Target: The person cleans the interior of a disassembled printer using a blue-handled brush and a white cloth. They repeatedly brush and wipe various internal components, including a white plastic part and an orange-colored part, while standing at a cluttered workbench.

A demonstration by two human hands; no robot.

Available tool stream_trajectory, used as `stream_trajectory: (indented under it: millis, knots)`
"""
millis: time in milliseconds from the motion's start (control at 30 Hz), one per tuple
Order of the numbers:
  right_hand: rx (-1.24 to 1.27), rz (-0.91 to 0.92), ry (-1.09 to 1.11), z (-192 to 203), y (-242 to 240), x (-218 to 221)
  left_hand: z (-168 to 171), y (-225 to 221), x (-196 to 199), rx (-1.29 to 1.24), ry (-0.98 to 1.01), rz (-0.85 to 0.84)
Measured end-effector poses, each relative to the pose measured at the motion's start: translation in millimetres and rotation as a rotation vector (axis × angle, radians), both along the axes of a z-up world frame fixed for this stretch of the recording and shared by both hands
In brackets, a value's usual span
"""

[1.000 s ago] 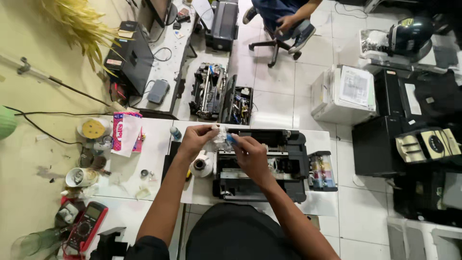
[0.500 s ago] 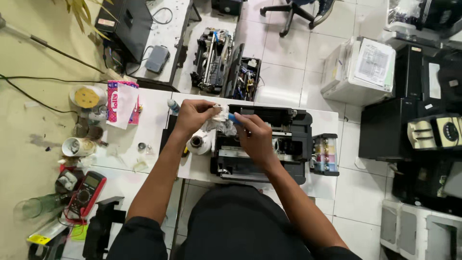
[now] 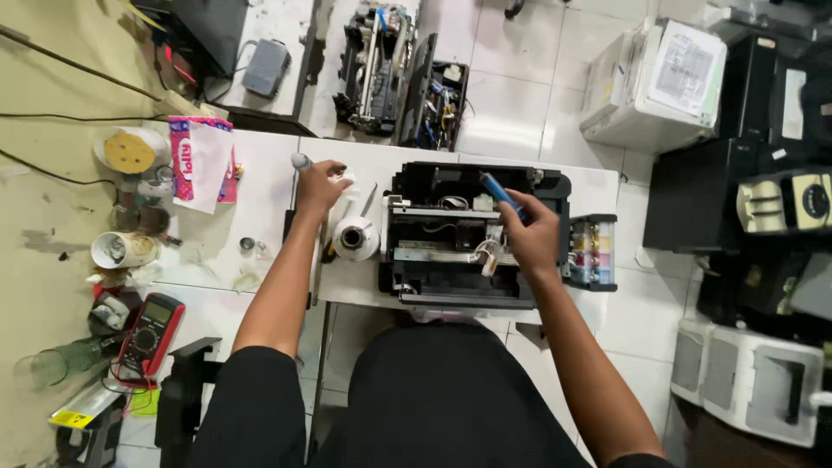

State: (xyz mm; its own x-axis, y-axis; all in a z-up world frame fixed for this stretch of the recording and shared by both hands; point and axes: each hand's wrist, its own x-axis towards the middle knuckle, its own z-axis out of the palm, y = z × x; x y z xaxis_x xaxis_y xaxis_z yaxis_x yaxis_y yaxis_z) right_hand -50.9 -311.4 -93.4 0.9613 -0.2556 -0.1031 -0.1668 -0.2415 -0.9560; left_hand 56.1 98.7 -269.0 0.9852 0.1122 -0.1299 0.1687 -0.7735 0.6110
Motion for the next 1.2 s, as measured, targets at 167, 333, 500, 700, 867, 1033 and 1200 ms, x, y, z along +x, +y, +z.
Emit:
stream_trajectory:
  millis: [167,333,500,700,867,1033,1200]
  knots:
    - [0.074,-0.067,0.087,-35.3,-51.8,-22.7,46.4,-17.3,-18.0,0.071,-0.022,-0.019]
    - [0.089,-0.154,0.172,-80.3,-101.1,-57.1,140.2,-102.7,-62.7,-0.022,-0.459,0.031]
    - [0.031,-0.182,0.388,-118.7,-131.5,-80.8,109.6,-240.8,-159.6,-0.222,-0.165,-0.300]
    - [0.100,-0.101,0.414,-131.2,-165.7,-100.7,30.2,-327.1,-168.8,0.193,-0.131,-0.397]
    - [0.175,-0.042,0.452,-136.1,-183.2,-109.7,0.4,-366.5,-135.8,0.400,-0.208,-0.328]
    - [0.221,0.004,0.447,-129.5,-193.1,-116.2,-3.1,-370.6,-131.3,0.477,-0.195,-0.301]
    - [0.256,0.012,0.445,-130.1,-195.5,-122.9,-6.3,-347.9,-151.3,0.042,-0.165,-0.129]
